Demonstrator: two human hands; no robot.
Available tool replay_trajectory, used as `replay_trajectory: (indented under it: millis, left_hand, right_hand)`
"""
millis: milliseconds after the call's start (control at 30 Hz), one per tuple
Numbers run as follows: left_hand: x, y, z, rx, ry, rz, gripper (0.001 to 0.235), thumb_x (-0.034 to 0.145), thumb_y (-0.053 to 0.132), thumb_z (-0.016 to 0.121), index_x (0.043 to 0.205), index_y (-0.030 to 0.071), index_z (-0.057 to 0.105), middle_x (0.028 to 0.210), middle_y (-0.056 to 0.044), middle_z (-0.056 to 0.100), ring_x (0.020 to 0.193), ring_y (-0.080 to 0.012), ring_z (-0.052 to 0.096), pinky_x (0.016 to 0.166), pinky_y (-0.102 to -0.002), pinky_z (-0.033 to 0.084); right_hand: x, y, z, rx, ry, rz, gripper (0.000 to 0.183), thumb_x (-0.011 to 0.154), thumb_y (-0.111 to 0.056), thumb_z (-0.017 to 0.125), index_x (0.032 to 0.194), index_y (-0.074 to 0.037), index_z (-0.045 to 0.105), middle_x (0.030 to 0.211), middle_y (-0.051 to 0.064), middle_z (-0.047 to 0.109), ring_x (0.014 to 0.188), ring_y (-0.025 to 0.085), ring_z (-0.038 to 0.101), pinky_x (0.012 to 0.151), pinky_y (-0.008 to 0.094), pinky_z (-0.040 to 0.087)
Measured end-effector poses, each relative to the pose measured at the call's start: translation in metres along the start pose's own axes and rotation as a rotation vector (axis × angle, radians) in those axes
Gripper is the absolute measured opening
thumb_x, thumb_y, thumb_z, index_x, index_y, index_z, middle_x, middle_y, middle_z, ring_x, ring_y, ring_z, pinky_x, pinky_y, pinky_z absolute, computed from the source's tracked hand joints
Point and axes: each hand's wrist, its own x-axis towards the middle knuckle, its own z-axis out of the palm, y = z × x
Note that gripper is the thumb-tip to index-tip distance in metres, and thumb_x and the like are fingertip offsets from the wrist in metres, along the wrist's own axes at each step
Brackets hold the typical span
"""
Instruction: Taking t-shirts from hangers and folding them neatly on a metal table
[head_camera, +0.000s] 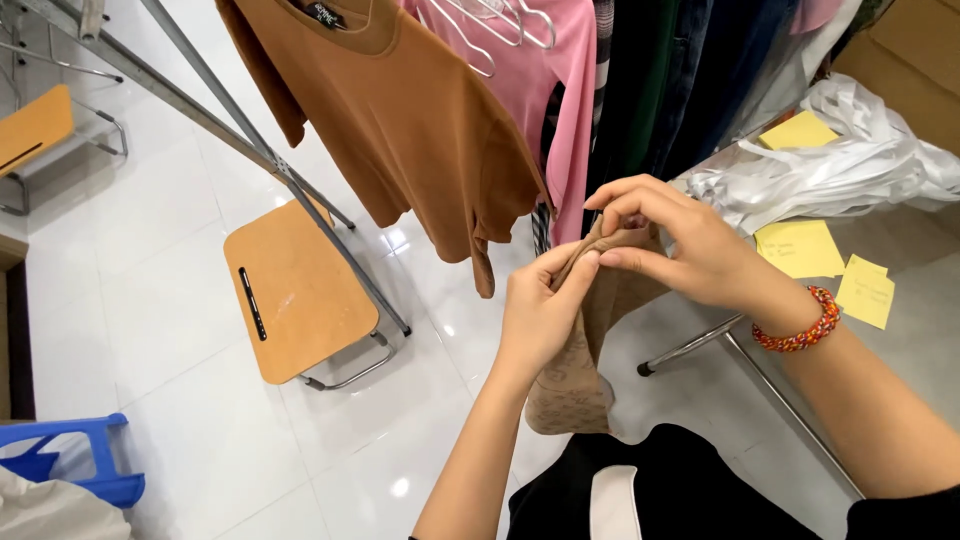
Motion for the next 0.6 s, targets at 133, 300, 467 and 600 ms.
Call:
replay_trajectory:
  millis: [133,300,467,600]
  left_hand:
    - [-0.004,-0.005,0.003,0.03,-0.037,0.015,0.021,0.102,0.017,0.073,0.12,0.011,0.083,0.106,-0.009,0.083,0.107,-0.0065,0.068,0.092,-0.032,0.061]
    - [-0.002,0.031,0.004,0.146,-0.1,-0.132,0.035,0.099,0.029,0.065,0.125,0.012,0.08,0.107,0.004,0.081,0.101,-0.0041,0.069,0.09,-0.022,0.054]
    - [0.003,0.034,-0.002,0.346,-0.134,-0.021,0.033,0.102,0.032,0.062,0.126,0.02,0.081,0.076,0.011,0.057,0.072,-0.0039,0.046,0.068,-0.022,0.039]
    - [0.007,0.034,-0.002,0.417,-0.154,0.084,0.025,0.102,0.031,0.063,0.116,0.018,0.08,0.068,0.01,0.05,0.065,-0.0071,0.042,0.061,-0.026,0.036]
  right_hand:
    - [-0.004,-0.001,-0.008,0.12,-0.087,0.097,0.02,0.093,-0.015,0.078,0.099,-0.006,0.062,0.129,0.016,0.072,0.097,0.026,0.067,0.089,0.045,0.051]
    - [-0.004,-0.003,-0.019,0.235,-0.174,0.227,0.014,0.1,-0.021,0.068,0.092,-0.014,0.059,0.128,0.003,0.072,0.089,0.01,0.057,0.079,0.027,0.044]
    - [-0.004,-0.017,-0.01,0.269,-0.042,0.165,0.014,0.104,-0.017,0.062,0.094,-0.011,0.054,0.118,0.011,0.075,0.106,0.016,0.071,0.087,0.027,0.054]
    - [-0.001,-0.022,-0.01,0.122,0.048,0.057,0.013,0.106,-0.018,0.059,0.1,-0.012,0.049,0.11,0.006,0.078,0.097,0.015,0.072,0.129,0.044,0.037]
